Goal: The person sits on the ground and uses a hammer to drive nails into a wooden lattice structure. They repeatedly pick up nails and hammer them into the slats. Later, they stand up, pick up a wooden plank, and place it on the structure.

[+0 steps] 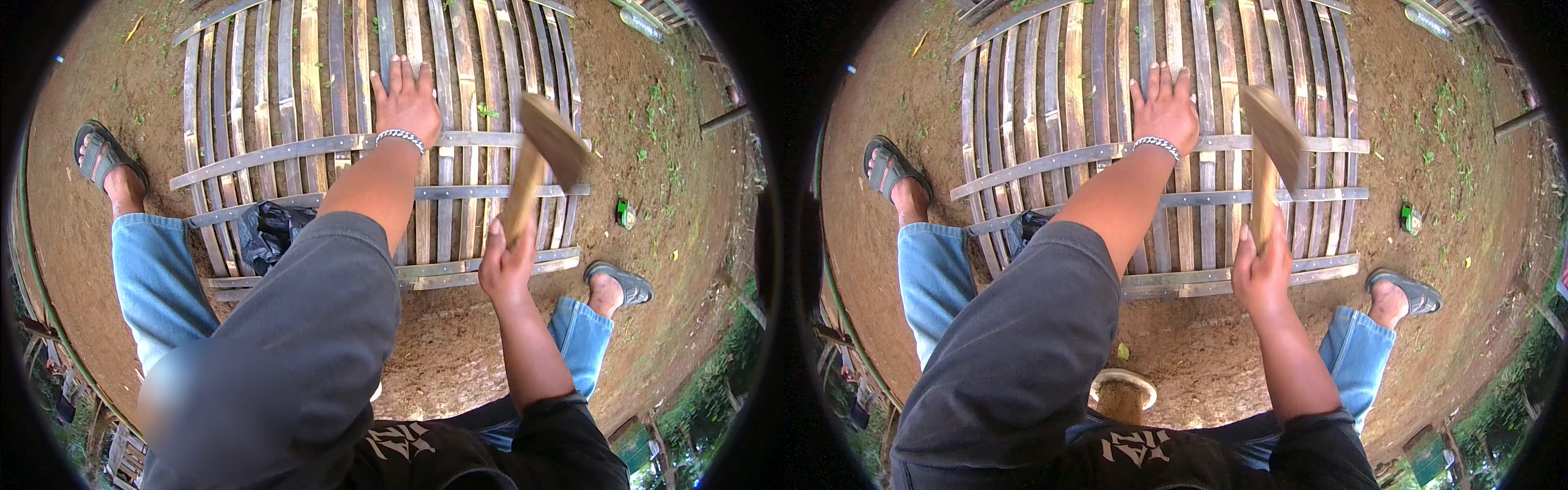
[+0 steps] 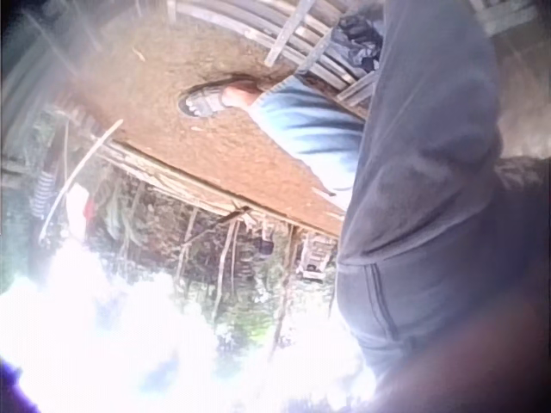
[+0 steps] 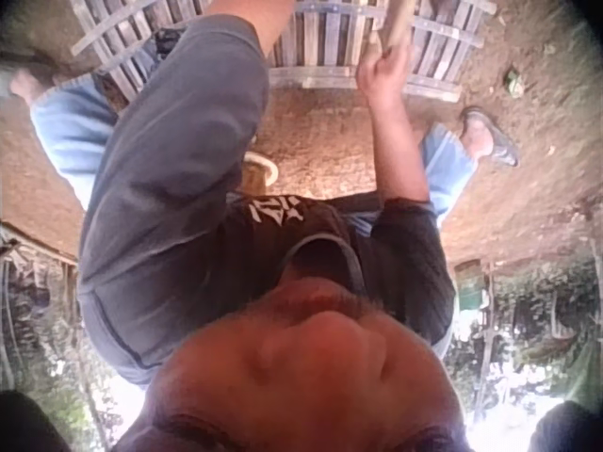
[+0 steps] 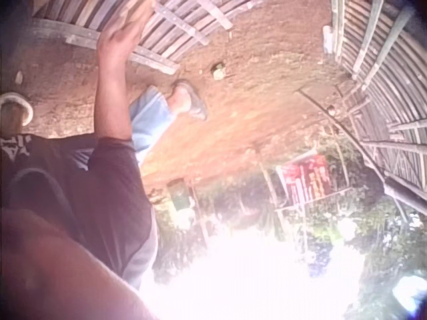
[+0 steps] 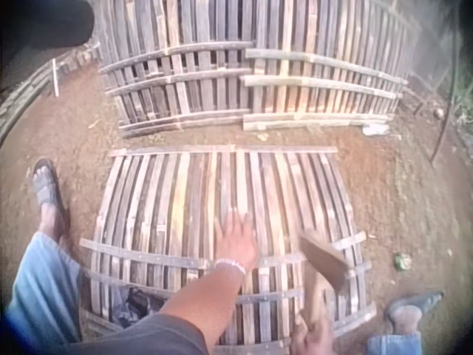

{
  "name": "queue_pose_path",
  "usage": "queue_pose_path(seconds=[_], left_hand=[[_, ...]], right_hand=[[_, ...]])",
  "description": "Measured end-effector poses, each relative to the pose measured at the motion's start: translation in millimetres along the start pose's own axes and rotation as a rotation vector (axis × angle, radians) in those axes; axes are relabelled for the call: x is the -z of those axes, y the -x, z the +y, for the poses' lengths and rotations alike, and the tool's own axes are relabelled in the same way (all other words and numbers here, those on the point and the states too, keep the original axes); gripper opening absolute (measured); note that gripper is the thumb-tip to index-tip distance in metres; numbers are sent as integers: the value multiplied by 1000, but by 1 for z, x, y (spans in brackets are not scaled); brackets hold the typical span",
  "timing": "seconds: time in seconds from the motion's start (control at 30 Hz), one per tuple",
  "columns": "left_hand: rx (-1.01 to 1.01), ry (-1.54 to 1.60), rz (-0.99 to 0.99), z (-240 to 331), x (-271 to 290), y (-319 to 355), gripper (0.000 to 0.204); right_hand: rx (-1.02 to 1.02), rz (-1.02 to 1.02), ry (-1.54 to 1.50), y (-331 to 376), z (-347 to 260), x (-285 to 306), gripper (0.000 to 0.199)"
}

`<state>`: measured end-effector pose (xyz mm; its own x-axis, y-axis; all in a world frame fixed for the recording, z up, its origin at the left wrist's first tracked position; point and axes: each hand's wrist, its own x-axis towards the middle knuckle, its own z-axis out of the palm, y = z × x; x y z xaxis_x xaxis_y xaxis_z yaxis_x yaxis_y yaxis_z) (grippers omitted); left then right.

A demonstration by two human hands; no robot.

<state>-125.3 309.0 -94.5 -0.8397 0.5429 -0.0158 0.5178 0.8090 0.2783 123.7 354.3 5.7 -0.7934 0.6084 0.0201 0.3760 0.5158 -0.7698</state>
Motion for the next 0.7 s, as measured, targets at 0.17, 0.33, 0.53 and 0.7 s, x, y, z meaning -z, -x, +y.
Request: queue_pose_path(seconds=[0.17, 0.33, 0.53, 0.7], left_hand=[[-1, 26, 13, 3, 2, -5, 57], [7, 27, 3, -1, 2, -2, 58], [1, 40, 19, 0, 3, -6, 58], [5, 127, 37, 5, 9, -4, 58]], right_hand=[[-237, -407, 321, -1, 27, -5, 59], [-113, -169, 112, -4, 9, -6, 56], [-279, -356, 274, -4, 31, -5, 58], [-246, -203, 228, -1, 9, 20, 60]])
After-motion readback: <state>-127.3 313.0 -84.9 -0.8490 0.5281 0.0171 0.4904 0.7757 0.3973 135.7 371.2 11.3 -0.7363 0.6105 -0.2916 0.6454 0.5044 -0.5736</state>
